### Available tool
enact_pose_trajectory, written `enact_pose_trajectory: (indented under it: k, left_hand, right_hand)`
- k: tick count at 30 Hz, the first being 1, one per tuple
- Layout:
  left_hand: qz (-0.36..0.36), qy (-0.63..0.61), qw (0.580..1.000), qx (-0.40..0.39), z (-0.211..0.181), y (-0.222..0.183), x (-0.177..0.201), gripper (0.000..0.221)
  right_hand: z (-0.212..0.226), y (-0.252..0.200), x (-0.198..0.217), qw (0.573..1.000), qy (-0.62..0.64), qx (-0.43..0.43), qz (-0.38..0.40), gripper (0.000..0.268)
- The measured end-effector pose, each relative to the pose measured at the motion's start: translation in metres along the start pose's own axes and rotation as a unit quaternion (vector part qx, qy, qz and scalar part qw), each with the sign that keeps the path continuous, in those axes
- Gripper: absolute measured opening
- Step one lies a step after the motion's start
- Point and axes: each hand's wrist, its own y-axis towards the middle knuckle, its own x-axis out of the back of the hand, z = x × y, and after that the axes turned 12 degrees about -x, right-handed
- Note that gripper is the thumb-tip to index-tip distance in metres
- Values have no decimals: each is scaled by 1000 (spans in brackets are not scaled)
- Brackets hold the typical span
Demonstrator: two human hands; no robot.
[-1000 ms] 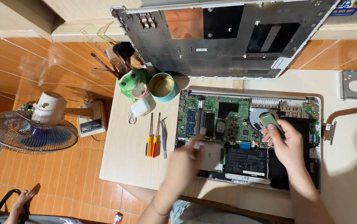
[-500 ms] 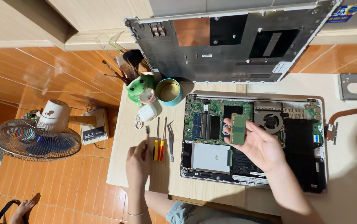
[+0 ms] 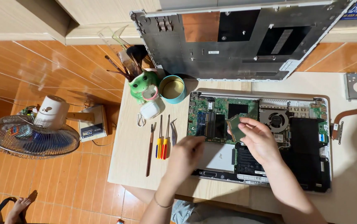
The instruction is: The person repairs and reassembles the internal components of a laptop computer.
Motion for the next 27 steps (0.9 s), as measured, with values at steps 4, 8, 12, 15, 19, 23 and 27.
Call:
enact_pose_trajectory:
  k: [4, 8, 12, 15, 19, 23, 27]
  left_hand:
    - [84, -24, 995, 50, -12, 1, -21, 21]
    - [87, -28, 995, 32, -10, -3, -28, 20]
    - [75, -35, 996, 40, -3, -8, -26, 22]
    - [70, -35, 996, 37, 3, -12, -29, 24]
    - [70, -43, 995, 51, 9, -16, -32, 22]
    - [68, -45, 995, 50, 12, -15, -33, 22]
    - [73, -48, 995, 57, 14, -14, -34, 22]
  right_hand:
    - [-1, 0, -10, 976, -181, 56, -107, 33]
    - [13, -2, -32, 929, -327, 50, -163, 32]
    - [8, 7, -34, 938, -320, 40, -126, 37]
    - [9, 11, -41, 940, -317, 34, -123, 40]
    - [7, 16, -42, 937, -325, 25, -127, 41]
    - [8, 18, -46, 934, -334, 35, -123, 44]
    - [11, 17, -52, 928, -346, 40, -134, 43]
